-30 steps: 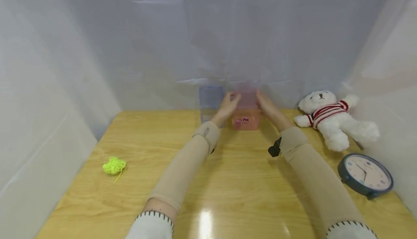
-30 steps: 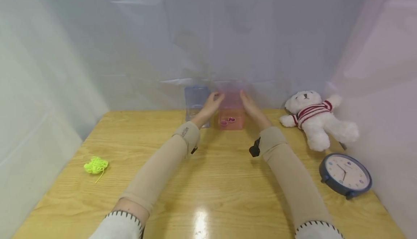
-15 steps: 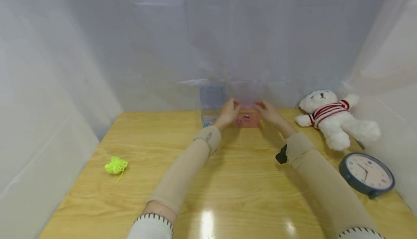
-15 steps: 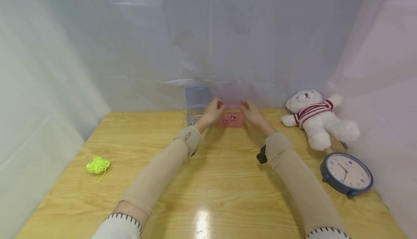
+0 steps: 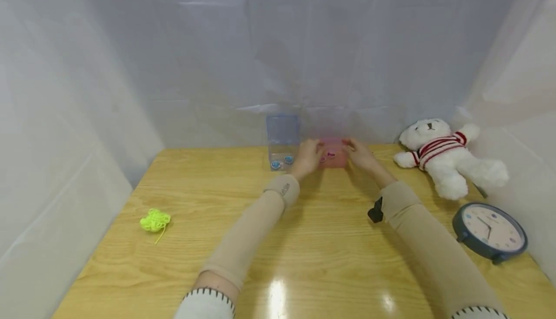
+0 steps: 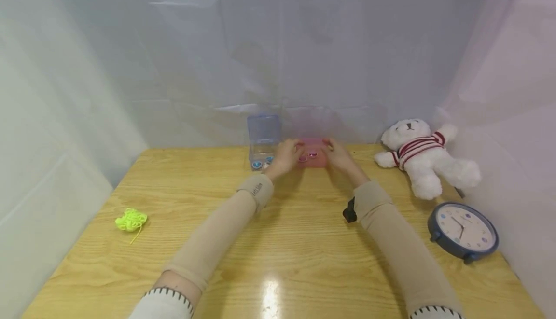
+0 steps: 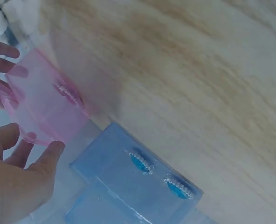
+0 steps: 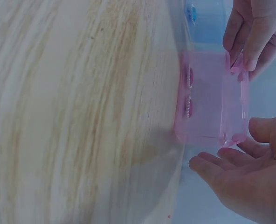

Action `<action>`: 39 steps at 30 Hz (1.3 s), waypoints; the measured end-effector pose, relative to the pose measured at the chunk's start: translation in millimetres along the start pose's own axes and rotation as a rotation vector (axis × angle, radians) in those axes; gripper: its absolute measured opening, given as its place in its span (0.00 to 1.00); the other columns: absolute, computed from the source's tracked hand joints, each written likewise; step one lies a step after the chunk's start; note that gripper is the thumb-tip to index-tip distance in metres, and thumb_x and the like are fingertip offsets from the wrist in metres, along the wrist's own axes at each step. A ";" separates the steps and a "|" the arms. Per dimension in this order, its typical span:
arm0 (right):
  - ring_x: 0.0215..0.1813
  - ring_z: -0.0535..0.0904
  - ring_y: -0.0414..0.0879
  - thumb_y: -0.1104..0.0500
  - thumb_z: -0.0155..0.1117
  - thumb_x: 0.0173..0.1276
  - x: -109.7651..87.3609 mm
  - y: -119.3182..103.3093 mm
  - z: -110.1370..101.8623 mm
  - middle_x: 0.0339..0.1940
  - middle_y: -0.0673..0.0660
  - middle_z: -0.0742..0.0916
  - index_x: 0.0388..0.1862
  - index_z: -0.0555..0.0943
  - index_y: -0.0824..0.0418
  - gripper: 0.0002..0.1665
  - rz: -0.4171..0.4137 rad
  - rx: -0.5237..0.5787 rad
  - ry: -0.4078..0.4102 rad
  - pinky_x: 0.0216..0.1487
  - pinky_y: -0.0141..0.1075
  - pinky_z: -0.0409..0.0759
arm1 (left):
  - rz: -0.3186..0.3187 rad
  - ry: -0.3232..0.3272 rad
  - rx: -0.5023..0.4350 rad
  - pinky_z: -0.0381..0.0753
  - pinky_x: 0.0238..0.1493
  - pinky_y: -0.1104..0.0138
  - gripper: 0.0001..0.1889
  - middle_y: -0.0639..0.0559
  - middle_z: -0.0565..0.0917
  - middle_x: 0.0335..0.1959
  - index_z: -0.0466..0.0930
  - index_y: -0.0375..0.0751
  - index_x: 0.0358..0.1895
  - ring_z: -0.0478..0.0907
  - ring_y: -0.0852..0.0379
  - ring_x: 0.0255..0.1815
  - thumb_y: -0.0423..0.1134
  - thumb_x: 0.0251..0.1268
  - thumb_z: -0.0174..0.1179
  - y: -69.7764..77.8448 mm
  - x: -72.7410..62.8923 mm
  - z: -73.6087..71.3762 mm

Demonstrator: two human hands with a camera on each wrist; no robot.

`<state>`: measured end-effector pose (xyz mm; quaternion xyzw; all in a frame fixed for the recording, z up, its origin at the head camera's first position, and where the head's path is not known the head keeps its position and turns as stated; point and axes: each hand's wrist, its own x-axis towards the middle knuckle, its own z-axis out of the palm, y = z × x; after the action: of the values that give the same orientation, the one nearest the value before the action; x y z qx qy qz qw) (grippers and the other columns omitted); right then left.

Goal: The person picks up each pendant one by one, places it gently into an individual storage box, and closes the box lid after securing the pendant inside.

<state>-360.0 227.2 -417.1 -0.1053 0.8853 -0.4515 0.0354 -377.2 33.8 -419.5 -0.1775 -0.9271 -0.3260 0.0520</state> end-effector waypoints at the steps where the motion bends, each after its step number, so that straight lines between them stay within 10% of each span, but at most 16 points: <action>1: 0.86 0.55 0.68 0.57 0.42 0.88 -0.2 0.2 0.8 0.83 0.75 0.64 0.80 0.60 0.75 0.31 0.004 0.002 -0.003 0.88 0.60 0.56 | -0.003 0.004 0.006 0.84 0.69 0.57 0.15 0.38 0.87 0.60 0.83 0.35 0.62 0.84 0.43 0.63 0.36 0.80 0.57 -0.2 -1.2 0.1; 25: 0.89 0.51 0.62 0.66 0.37 0.85 -0.3 -16.2 19.9 0.88 0.68 0.57 0.86 0.55 0.65 0.33 0.098 0.208 0.037 0.89 0.55 0.54 | -0.051 0.084 0.138 0.87 0.64 0.61 0.12 0.45 0.91 0.56 0.87 0.40 0.57 0.88 0.48 0.58 0.34 0.78 0.59 1.2 -10.2 -11.8; 30: 0.87 0.53 0.68 0.64 0.39 0.85 -5.4 -4.9 20.7 0.87 0.71 0.57 0.85 0.55 0.66 0.33 0.058 0.108 0.044 0.88 0.60 0.56 | -0.028 0.094 0.078 0.87 0.64 0.60 0.14 0.41 0.88 0.58 0.85 0.37 0.60 0.86 0.46 0.60 0.33 0.80 0.55 -1.6 -16.6 -10.5; 39: 0.83 0.61 0.71 0.59 0.45 0.85 3.8 -42.5 2.3 0.82 0.76 0.64 0.82 0.56 0.72 0.33 -0.045 0.091 0.197 0.87 0.59 0.60 | -0.120 0.210 -0.244 0.84 0.68 0.56 0.19 0.39 0.83 0.65 0.76 0.37 0.69 0.82 0.44 0.64 0.38 0.82 0.51 -11.8 -8.5 -84.9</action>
<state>-356.7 200.3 -384.0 -0.0784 0.8604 -0.5002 -0.0572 -375.2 -30.2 -361.9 -0.0916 -0.8791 -0.4553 0.1070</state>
